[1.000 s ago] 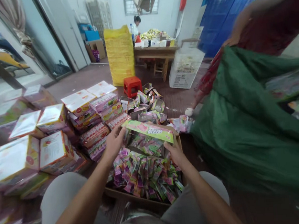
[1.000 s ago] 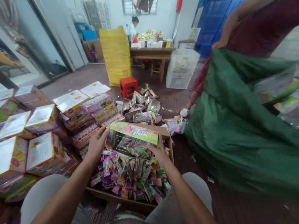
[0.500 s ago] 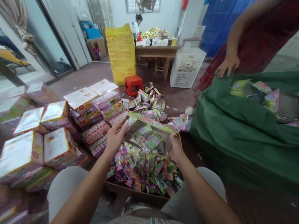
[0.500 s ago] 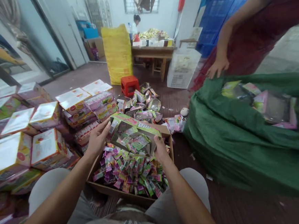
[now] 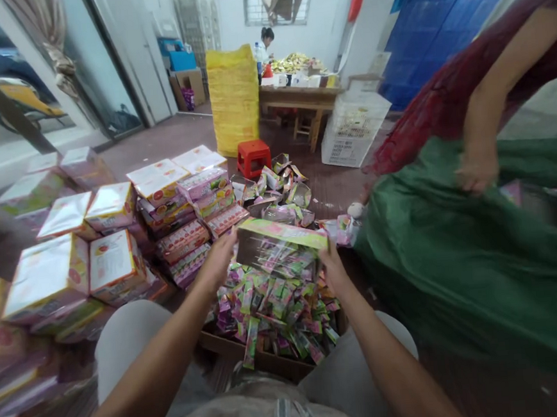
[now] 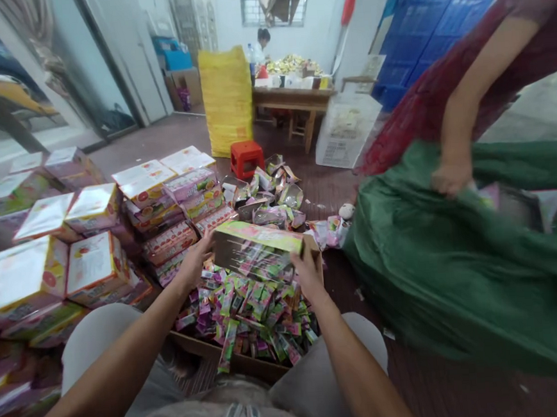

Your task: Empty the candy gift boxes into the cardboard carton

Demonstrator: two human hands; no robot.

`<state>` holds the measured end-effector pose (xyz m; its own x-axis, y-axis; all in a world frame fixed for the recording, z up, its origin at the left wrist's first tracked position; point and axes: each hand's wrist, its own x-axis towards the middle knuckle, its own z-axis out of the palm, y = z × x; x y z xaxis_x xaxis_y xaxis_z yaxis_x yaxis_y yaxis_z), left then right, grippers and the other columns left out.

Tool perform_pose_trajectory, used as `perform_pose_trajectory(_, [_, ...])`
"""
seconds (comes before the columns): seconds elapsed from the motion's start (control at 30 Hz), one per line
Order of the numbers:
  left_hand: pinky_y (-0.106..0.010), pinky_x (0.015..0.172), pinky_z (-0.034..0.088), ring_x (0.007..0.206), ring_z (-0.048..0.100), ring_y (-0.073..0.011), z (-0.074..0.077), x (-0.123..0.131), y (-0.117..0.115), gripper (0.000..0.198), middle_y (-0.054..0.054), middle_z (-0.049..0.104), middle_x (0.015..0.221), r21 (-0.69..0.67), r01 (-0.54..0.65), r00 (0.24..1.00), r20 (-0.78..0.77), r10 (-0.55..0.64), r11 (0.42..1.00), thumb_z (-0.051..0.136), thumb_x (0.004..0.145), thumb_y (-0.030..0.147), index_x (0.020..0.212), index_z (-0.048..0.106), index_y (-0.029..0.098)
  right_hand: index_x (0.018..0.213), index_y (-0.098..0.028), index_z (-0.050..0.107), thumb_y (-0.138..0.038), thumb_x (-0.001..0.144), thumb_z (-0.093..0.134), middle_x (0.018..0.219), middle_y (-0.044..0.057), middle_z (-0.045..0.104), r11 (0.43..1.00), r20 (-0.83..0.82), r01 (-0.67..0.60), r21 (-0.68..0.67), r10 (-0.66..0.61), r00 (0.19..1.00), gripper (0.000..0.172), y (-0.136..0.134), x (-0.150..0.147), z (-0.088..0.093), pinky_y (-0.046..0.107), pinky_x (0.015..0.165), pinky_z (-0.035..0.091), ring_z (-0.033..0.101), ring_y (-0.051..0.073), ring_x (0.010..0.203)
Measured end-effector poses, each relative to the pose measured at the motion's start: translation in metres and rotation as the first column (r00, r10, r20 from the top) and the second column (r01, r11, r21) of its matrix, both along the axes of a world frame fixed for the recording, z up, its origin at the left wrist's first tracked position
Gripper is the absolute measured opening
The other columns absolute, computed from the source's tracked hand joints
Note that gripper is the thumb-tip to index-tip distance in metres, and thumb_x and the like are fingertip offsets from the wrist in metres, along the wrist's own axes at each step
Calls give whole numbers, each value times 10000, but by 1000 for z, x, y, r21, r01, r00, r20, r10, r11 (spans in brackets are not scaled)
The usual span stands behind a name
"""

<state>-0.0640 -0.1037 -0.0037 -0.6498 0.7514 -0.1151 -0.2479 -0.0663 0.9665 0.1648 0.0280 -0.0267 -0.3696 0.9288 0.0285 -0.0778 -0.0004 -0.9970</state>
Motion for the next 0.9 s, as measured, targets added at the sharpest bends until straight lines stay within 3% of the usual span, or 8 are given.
perform_pose_trajectory(0.13, [-449, 1014, 447, 1267, 566, -314, -15, -3, -8, 608, -89, 636, 1368, 0, -29, 992, 119, 29, 1000, 590, 782, 705, 1196, 688, 270, 1290, -231, 529, -522, 642, 777, 1196, 97, 652, 981, 104, -70, 182, 51, 993, 753, 2, -12, 36, 386, 957, 481, 592, 259, 1071])
perform_pose_trajectory(0.23, [-409, 1006, 446, 1284, 548, -304, -7, -1, -12, 598, -66, 619, 1393, 33, -68, 988, 139, 62, 997, 604, 776, 703, 1192, 687, 281, 1285, -212, 522, -526, 675, 760, 1194, 97, 635, 940, 166, -75, 334, 20, 986, 726, 3, -18, 64, 387, 992, 447, 576, 257, 1071])
perform_pose_trajectory(0.4, [-425, 1050, 397, 1324, 504, -320, 15, 7, -4, 634, -66, 614, 1397, 63, -75, 990, 126, 67, 995, 607, 765, 721, 1175, 699, 247, 1283, -206, 509, -634, 712, 696, 1161, 90, 635, 905, 175, -78, 419, 4, 985, 737, 13, -21, 100, 396, 976, 445, 575, 255, 1039])
perform_pose_trajectory(0.5, [-440, 1050, 390, 1313, 513, -321, 18, 16, 2, 622, -46, 594, 1421, 78, -24, 991, 130, 14, 997, 605, 770, 714, 1211, 679, 281, 1237, -195, 539, -668, 698, 697, 1133, 83, 636, 863, 192, -68, 501, -34, 981, 733, 22, -19, 114, 400, 977, 439, 571, 246, 1006])
perform_pose_trajectory(0.6, [-455, 1043, 395, 1298, 523, -333, 14, 25, 2, 668, -81, 610, 1396, 52, 20, 985, 170, -29, 998, 595, 750, 745, 1198, 676, 256, 1126, -164, 593, -730, 690, 655, 1003, 83, 656, 879, 302, -77, 472, -79, 950, 716, 25, -19, 119, 423, 936, 459, 580, 248, 917])
perform_pose_trajectory(0.73, [-457, 1069, 380, 1331, 492, -329, 15, 28, -2, 715, -81, 546, 1466, 23, -54, 989, 138, 50, 998, 581, 755, 755, 1266, 628, 258, 1231, -163, 563, -676, 677, 714, 1078, 91, 661, 863, 273, -111, 493, -32, 962, 770, 24, -22, 115, 394, 930, 478, 591, 246, 977])
perform_pose_trajectory(0.9, [-440, 1080, 398, 1409, 417, -310, 39, 21, 0, 751, -95, 435, 1558, 105, 86, 990, -120, -74, 991, 471, 864, 712, 1471, 451, 270, 1172, -171, 626, -703, 726, 649, 1101, 87, 683, 878, 41, 123, 462, -160, 986, 695, 41, -6, 102, 409, 966, 476, 612, 244, 1007])
